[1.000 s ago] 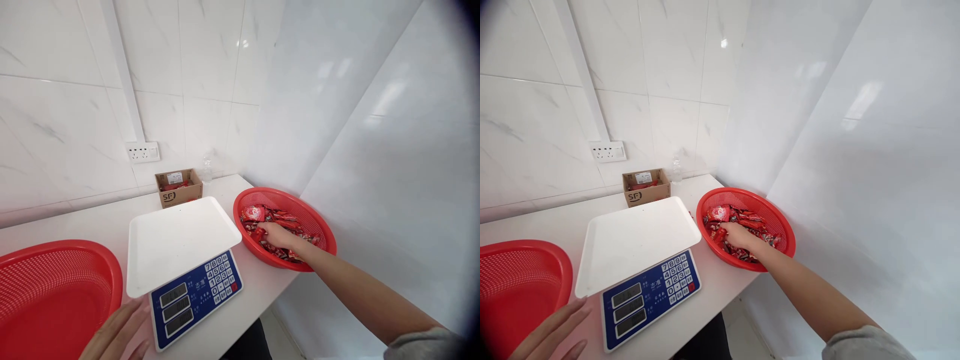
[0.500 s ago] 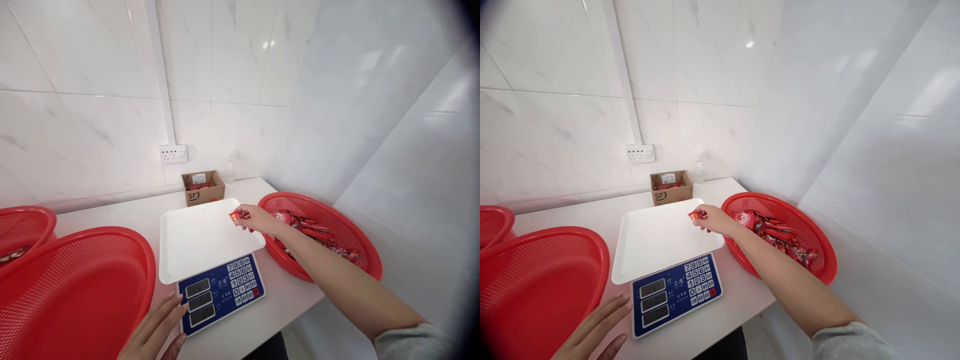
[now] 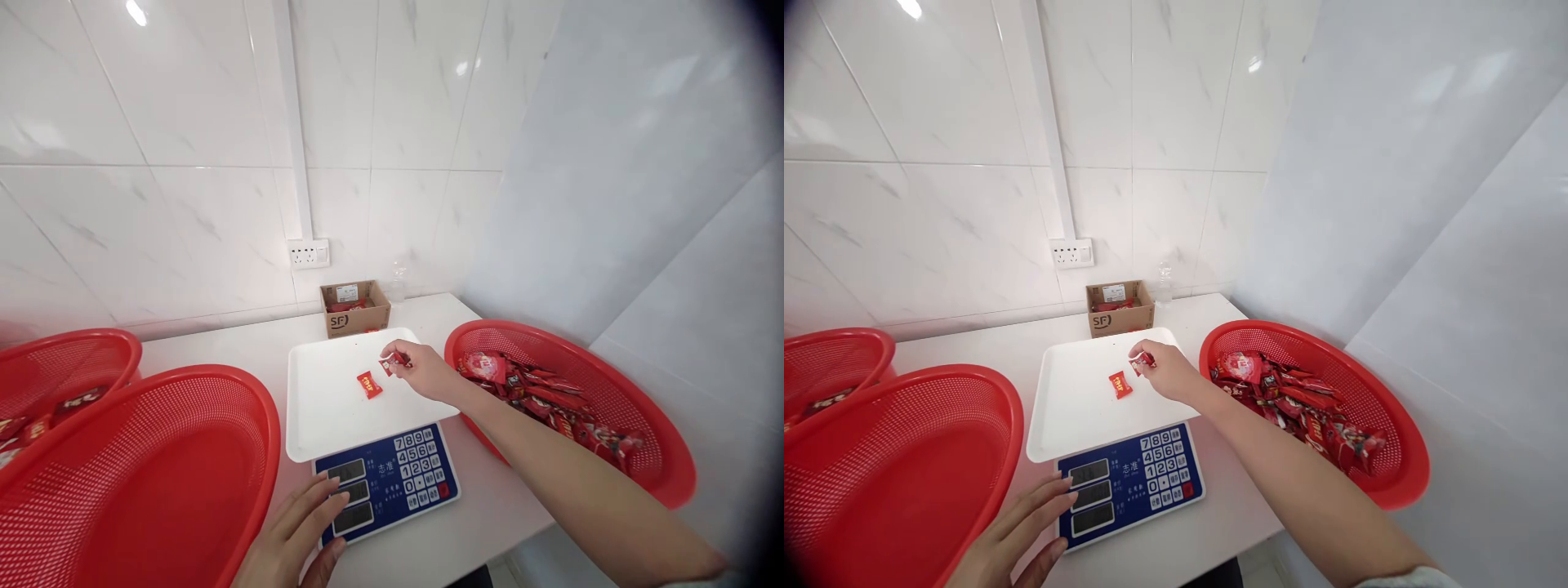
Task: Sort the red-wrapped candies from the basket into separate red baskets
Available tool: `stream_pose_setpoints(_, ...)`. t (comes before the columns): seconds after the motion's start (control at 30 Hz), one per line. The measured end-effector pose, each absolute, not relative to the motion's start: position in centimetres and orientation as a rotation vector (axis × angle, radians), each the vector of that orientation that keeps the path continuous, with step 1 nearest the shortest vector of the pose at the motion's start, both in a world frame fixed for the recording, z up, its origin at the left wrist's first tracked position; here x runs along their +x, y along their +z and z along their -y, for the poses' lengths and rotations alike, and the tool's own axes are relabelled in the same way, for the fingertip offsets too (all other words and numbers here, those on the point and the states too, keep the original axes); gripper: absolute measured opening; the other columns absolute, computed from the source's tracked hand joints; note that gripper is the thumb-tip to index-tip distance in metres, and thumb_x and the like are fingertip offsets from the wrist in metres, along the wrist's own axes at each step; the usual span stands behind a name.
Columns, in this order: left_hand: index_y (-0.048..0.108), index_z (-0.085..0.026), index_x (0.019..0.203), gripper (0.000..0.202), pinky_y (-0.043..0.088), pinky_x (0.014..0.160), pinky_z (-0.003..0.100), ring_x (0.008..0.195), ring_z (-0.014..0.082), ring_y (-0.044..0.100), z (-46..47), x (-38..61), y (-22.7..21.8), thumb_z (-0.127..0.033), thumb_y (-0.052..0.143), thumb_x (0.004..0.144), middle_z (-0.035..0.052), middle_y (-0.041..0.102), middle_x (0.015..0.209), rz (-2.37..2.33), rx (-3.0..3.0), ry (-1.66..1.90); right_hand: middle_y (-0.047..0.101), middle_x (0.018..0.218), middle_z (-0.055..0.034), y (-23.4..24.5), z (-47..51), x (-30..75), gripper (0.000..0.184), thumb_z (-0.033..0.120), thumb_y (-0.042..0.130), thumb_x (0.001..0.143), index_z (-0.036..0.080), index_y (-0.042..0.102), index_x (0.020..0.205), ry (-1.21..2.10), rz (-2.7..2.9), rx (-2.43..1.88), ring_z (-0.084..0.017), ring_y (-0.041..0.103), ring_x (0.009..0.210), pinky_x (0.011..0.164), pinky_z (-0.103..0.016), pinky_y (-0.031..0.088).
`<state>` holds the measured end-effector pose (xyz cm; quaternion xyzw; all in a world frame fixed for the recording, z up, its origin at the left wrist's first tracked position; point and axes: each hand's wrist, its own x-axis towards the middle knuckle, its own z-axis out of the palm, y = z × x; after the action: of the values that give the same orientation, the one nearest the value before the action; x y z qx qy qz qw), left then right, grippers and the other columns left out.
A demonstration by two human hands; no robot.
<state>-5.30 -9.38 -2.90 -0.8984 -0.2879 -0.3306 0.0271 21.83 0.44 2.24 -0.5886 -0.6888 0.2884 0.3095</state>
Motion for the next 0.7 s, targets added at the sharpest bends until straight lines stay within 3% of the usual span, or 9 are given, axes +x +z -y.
stream_pose_setpoints(0.13, 0.063, -0.024, 0.109, 0.028, 0.051, 0.084, 0.016, 0.099, 0.0143, 0.066, 9.4, -4.8, -2.8, -0.037, 0.054, 0.087, 0.0033, 0.071, 0.107, 0.854, -2.785, -1.005, 0.067, 0.086, -0.0011, 1.9, -0.7, 22.1, 0.024, 0.018, 0.049, 0.081, 0.021, 0.06, 0.102, 0.723, 1.732, -1.637, -0.013, 0.058, 0.076, 0.074, -0.03, 0.047)
stream_pose_setpoints(0.3, 0.062, -0.025, 0.11, 0.028, 0.052, 0.082, 0.017, 0.098, 0.0142, 0.067, 9.3, -5.1, -3.1, -0.037, 0.054, 0.087, 0.0024, 0.071, 0.106, 0.854, -2.801, -0.985, 0.066, 0.109, -0.0084, 1.0, -0.9, 21.8, 0.036, 0.021, 0.049, 0.083, 0.019, 0.059, 0.117, 0.9, 1.734, -1.641, -0.016, 0.064, 0.077, 0.059, -0.027, 0.051)
stream_pose_setpoints(0.4, 0.062, -0.024, 0.11, 0.028, 0.051, 0.082, 0.015, 0.097, 0.0135, 0.067, 9.3, -5.2, -3.1, -0.037, 0.053, 0.087, 0.0023, 0.072, 0.105, 0.856, -2.797, -0.999, 0.063, 0.119, -0.0079, 0.7, -0.5, 20.9, 0.037, 0.018, 0.052, 0.081, 0.019, 0.061, 0.116, 0.914, 1.796, -1.596, -0.019, 0.061, 0.098, 0.076, -0.031, 0.051)
stream_pose_setpoints(0.47, 0.062, -0.024, 0.11, 0.028, 0.051, 0.083, 0.015, 0.097, 0.0133, 0.067, 9.3, -5.2, -3.1, -0.036, 0.054, 0.087, 0.0022, 0.072, 0.105, 0.86, -2.799, -1.001, 0.063, 0.119, -0.0067, 0.6, -0.1, 20.3, 0.035, 0.021, 0.053, 0.082, 0.021, 0.063, 0.115, 0.908, 1.84, -1.552, -0.02, 0.06, 0.101, 0.084, -0.032, 0.049)
stream_pose_setpoints(0.6, 0.062, -0.025, 0.111, 0.028, 0.051, 0.083, 0.016, 0.098, 0.0134, 0.067, 9.4, -5.2, -3.1, -0.036, 0.055, 0.086, 0.0016, 0.071, 0.107, 0.877, -2.824, -0.964, 0.061, 0.119, -0.0064, 0.3, 0.0, 20.0, 0.036, 0.022, 0.052, 0.082, 0.021, 0.06, 0.118, 0.802, 1.836, -1.516, -0.017, 0.061, 0.096, 0.087, -0.033, 0.048)
stream_pose_setpoints(0.7, 0.062, -0.024, 0.111, 0.029, 0.051, 0.084, 0.016, 0.098, 0.0136, 0.067, 9.4, -5.2, -3.1, -0.036, 0.055, 0.086, 0.002, 0.071, 0.108, 0.869, -2.823, -0.971, 0.055, 0.127, -0.011, 0.2, -0.1, 20.6, 0.051, 0.025, 0.058, 0.078, 0.018, 0.051, 0.129, 0.681, 1.853, -1.571, -0.02, 0.059, 0.103, 0.09, -0.035, 0.047)
